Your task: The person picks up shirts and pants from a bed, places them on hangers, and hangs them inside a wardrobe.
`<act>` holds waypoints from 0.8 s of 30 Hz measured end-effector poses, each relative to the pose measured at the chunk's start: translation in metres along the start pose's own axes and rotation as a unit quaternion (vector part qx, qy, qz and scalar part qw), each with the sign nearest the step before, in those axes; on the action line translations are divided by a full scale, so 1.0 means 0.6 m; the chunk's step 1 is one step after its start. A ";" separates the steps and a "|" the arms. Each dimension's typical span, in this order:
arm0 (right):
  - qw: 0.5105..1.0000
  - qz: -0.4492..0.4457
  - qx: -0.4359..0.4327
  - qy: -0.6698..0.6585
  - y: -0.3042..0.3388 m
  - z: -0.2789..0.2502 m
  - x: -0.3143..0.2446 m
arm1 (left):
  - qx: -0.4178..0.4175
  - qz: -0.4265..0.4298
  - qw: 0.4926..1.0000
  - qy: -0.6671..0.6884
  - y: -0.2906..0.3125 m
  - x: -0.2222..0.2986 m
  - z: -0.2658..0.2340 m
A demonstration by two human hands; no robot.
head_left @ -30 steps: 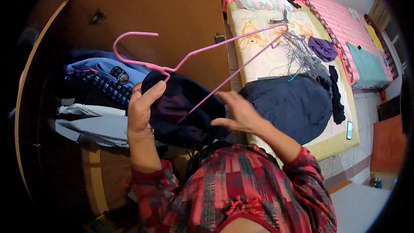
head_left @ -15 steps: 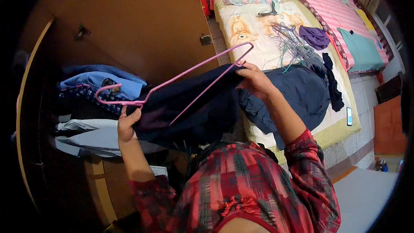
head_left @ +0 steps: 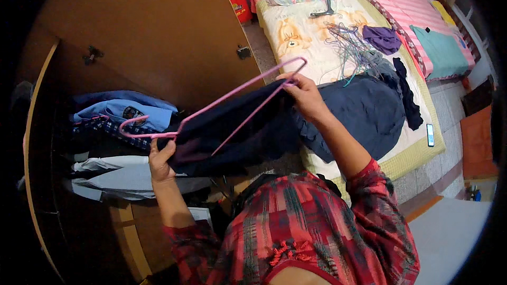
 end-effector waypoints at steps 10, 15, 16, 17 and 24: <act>0.951 0.091 -0.276 -0.108 0.026 0.007 -0.111 | -0.071 -0.077 0.994 -0.031 -0.018 0.005 0.075; 0.903 0.002 -0.256 -0.344 0.031 -0.032 -0.140 | -0.137 -0.089 0.983 -0.079 -0.039 0.014 0.120; 0.931 0.040 -0.159 -0.325 0.033 -0.020 -0.146 | -0.126 -0.089 0.985 -0.078 -0.041 0.016 0.116; 0.971 0.039 -0.132 -0.193 0.022 -0.025 -0.145 | -0.162 -0.085 0.977 -0.108 -0.038 0.015 0.122; 0.991 0.042 -0.119 -0.053 0.005 -0.020 -0.104 | -0.182 -0.165 0.968 -0.051 -0.049 -0.006 0.129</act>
Point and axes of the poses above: each hand's wrist, its own y-axis away from the middle knuckle, its own z-axis out of the palm, x = y × z, the point moved 4 cm from there along -y, towards the middle knuckle, and after that the axes turned 6 degrees about z, right-handed, at the moved point
